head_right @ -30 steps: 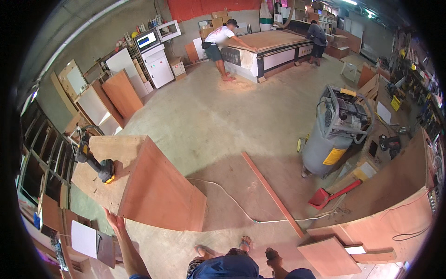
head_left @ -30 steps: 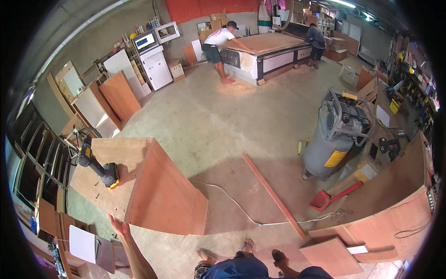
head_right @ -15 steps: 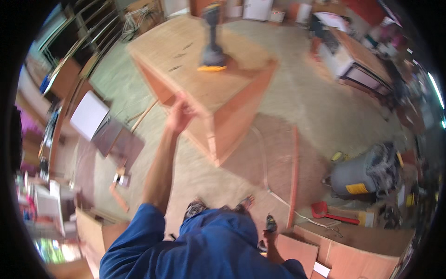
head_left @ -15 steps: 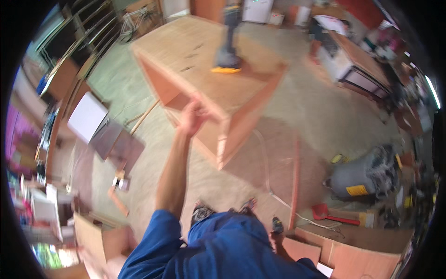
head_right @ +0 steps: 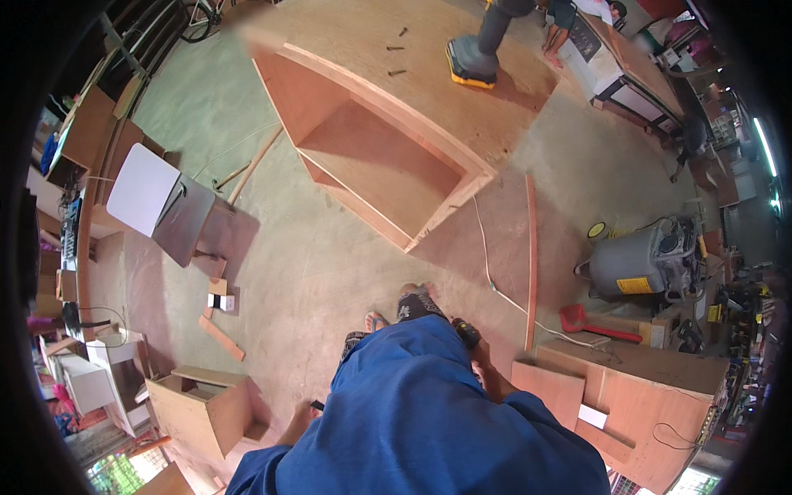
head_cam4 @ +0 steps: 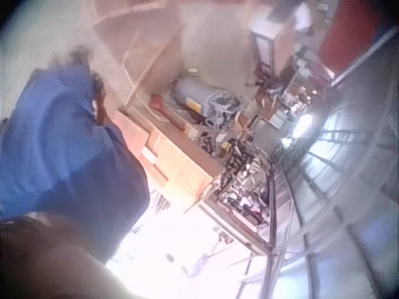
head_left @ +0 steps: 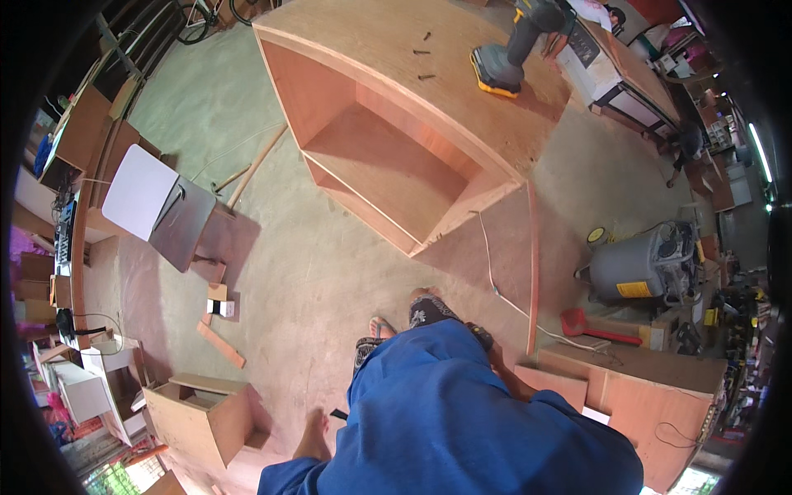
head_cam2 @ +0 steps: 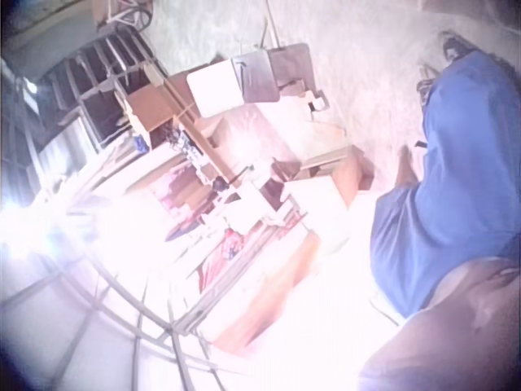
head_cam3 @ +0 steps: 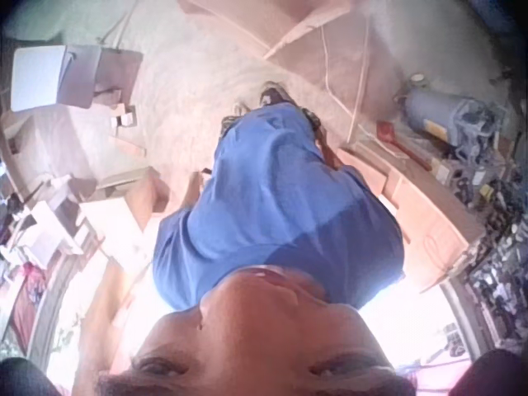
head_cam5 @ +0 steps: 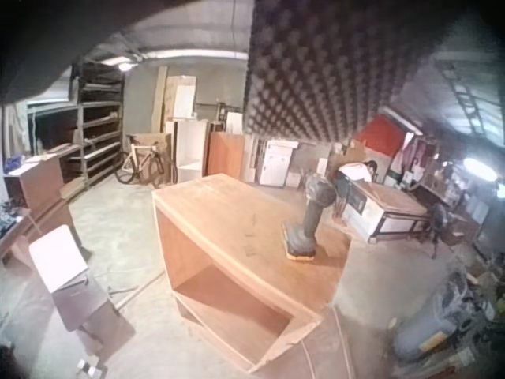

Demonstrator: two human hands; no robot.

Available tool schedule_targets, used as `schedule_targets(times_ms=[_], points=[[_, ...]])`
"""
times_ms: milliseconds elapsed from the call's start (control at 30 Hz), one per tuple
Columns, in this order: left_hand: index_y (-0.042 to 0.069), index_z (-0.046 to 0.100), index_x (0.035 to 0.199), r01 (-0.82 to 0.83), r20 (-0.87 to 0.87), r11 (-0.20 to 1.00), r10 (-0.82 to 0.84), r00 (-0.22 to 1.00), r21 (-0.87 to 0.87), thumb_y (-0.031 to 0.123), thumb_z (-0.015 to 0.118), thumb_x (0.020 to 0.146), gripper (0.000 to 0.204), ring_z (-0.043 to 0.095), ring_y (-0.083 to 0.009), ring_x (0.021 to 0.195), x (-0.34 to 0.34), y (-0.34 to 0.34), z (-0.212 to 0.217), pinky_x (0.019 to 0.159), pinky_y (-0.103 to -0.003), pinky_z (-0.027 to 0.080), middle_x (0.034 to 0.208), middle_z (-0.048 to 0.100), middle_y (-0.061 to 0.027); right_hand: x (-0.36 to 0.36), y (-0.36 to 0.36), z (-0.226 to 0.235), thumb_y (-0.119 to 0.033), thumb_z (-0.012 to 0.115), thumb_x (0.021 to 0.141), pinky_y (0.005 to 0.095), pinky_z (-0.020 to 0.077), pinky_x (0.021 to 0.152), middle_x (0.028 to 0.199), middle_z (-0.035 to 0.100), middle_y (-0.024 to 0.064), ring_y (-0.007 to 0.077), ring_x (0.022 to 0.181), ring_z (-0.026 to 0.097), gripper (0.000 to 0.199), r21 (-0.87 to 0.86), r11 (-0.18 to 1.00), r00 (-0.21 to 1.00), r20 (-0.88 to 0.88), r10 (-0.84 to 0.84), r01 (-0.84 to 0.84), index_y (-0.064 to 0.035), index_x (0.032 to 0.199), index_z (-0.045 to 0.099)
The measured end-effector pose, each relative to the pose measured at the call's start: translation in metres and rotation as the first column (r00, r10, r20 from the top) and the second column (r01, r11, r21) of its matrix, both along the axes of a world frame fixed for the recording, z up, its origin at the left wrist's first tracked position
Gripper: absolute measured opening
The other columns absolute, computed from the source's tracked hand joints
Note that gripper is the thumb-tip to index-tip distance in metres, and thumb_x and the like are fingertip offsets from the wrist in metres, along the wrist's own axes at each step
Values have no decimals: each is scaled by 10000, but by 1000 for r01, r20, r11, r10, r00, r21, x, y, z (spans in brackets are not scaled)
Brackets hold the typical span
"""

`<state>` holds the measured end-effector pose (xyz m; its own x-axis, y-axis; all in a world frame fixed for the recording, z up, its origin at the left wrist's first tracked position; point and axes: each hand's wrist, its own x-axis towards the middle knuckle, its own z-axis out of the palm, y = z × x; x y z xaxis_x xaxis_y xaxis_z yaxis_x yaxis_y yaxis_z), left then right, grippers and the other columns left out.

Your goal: The person assembles a wooden box by aligning plywood panels and driving screws with a cordless drill. They reposition the box and continue fastening joints until the structure is upright.

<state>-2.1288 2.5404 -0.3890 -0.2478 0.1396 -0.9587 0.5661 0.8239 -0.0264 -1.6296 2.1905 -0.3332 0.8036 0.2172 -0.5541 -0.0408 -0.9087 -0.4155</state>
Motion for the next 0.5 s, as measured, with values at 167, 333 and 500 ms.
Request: schedule_targets(times_ms=[167,333,500], points=[[185,553,761,-167,-68,979,175,982,119,317,654,940,244,430,-183,433,-29,53,-17,397,-372,322,578,462,-3,16,81,-14,-314,608,982,469,558,849,1095,731,178,332,985,715,297,5,994,993,-35,111,-111,-88,1164,669],[112,664,865,-175,480,889,-55,876,422,196,724,918,116,513,-121,546,130,223,-23,474,-290,401,673,579,10,34,179,-36,-314,632,969,461,558,878,1128,732,177,335,1023,713,321,32,974,973,-54,224,-223,-89,1195,668],[19,660,1188,50,384,577,-603,699,815,173,778,930,323,637,-142,883,313,367,45,754,-303,514,981,685,-47,52,296,-55,-314,655,956,453,557,907,1161,732,176,338,1061,710,351,40,964,957,-117,267,-264,-89,1225,666]])
